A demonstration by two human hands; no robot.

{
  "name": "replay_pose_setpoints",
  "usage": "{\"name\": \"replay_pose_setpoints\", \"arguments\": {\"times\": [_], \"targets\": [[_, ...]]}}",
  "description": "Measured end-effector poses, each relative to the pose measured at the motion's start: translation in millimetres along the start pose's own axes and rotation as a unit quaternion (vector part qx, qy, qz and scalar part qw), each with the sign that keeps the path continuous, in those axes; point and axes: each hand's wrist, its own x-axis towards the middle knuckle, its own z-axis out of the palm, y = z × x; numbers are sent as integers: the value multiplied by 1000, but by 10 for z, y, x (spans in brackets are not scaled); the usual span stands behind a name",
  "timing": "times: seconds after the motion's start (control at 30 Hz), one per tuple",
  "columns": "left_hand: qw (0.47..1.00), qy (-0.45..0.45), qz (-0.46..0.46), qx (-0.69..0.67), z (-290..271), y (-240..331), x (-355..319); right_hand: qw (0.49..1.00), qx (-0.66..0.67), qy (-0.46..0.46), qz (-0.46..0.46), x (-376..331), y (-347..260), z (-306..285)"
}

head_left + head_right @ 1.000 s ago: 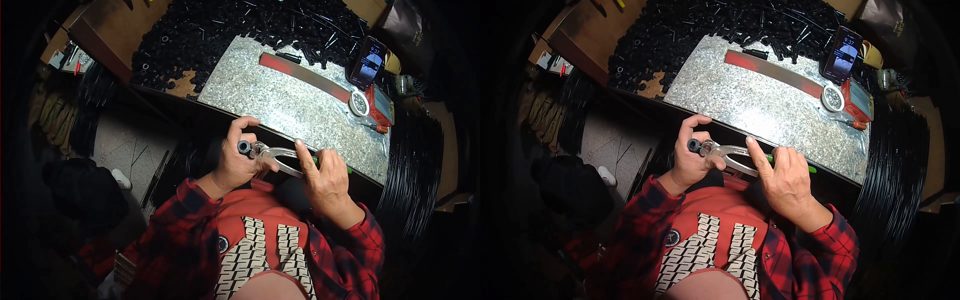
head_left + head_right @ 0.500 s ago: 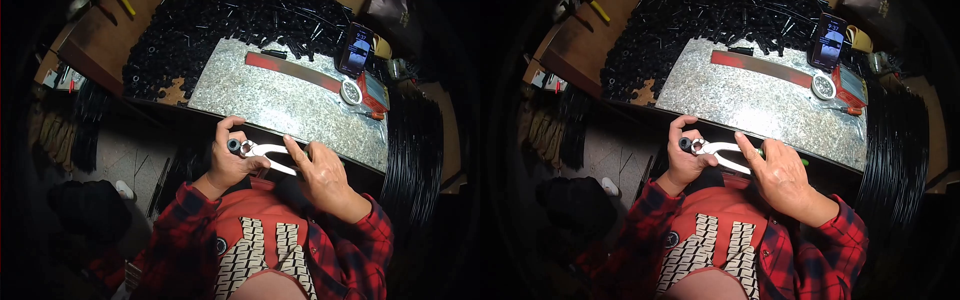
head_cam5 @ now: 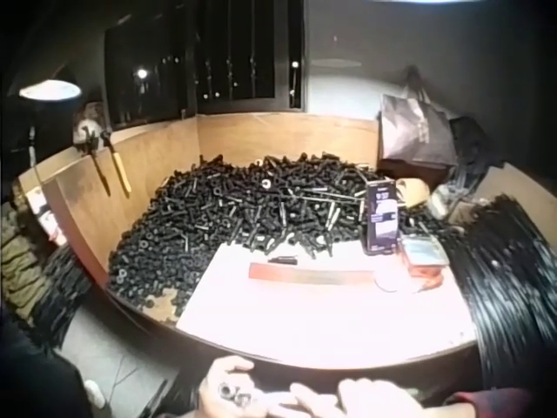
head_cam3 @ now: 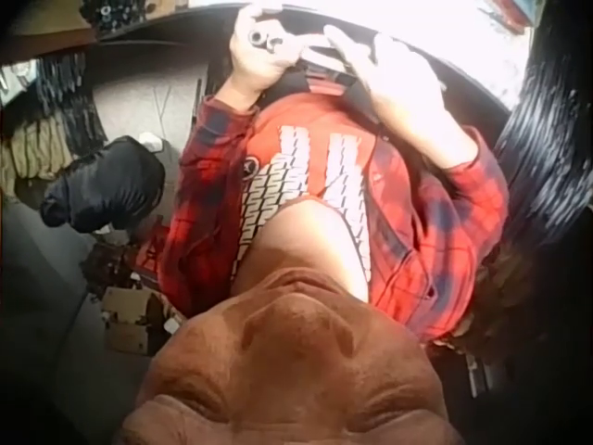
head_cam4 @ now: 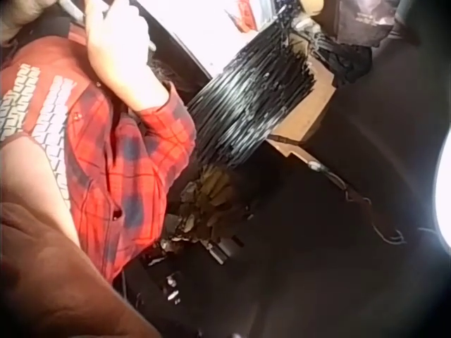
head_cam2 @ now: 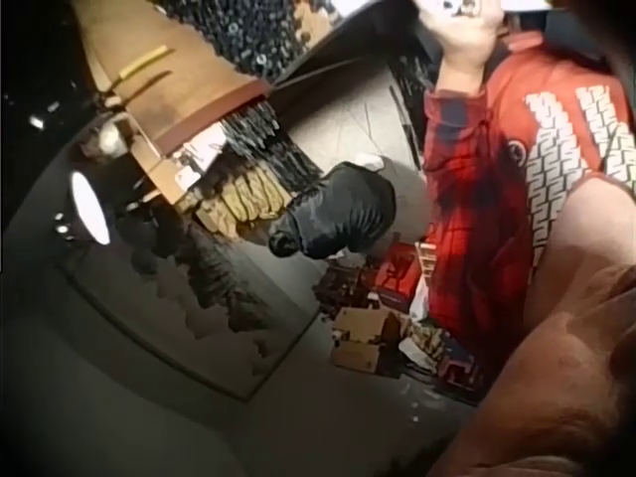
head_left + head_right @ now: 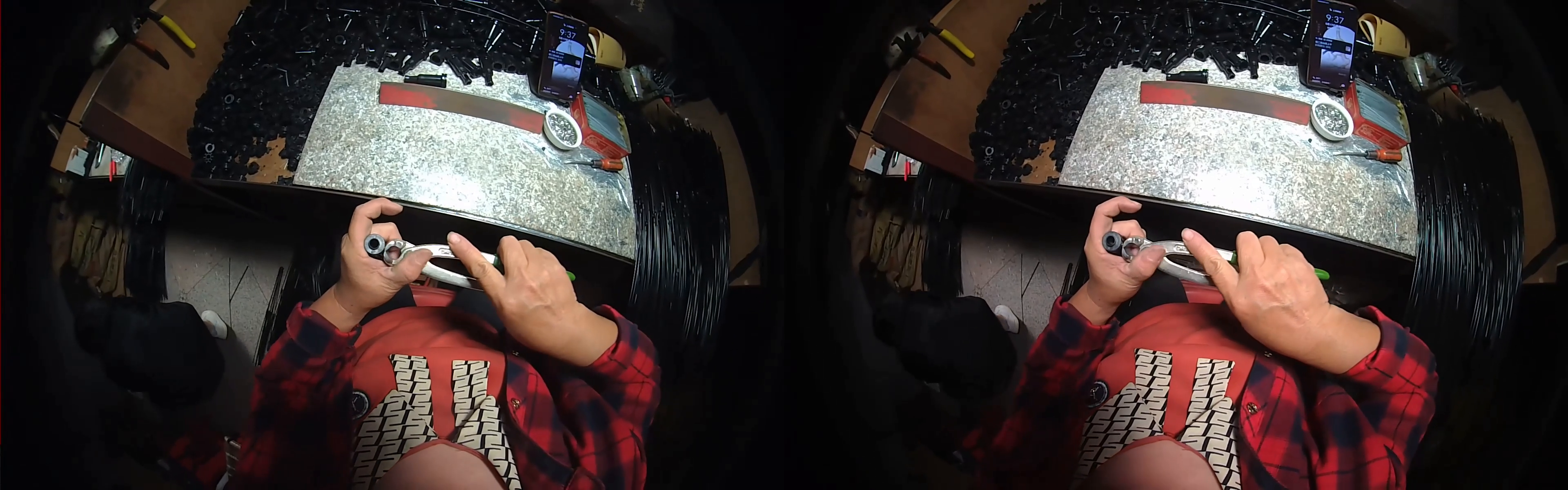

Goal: Assembling wire connectors by inserting wire bundles into plastic housings and securing them with tools.

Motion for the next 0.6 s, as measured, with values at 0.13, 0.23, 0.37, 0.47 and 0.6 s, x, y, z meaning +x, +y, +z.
{"name": "replay_pose_setpoints", "arguments": {"times": [0.13,0.23,0.37,0.47,0.6], "targets": [[1000,14,-9,2,18,35,15,999,31,5,14,14,-22,97],[999,13,-22,-39,29,37,19,994,105,-24,25,12,31,104],[997,47,45,-38,-4,142,83,976,208,-47,40,12,159,50],[976,141,155,54,-283,270,229,976,187,-16,115,-146,498,126],[937,137,210,-245,-1332,1075,84,983,70,19,170,-269,888,348]]}}
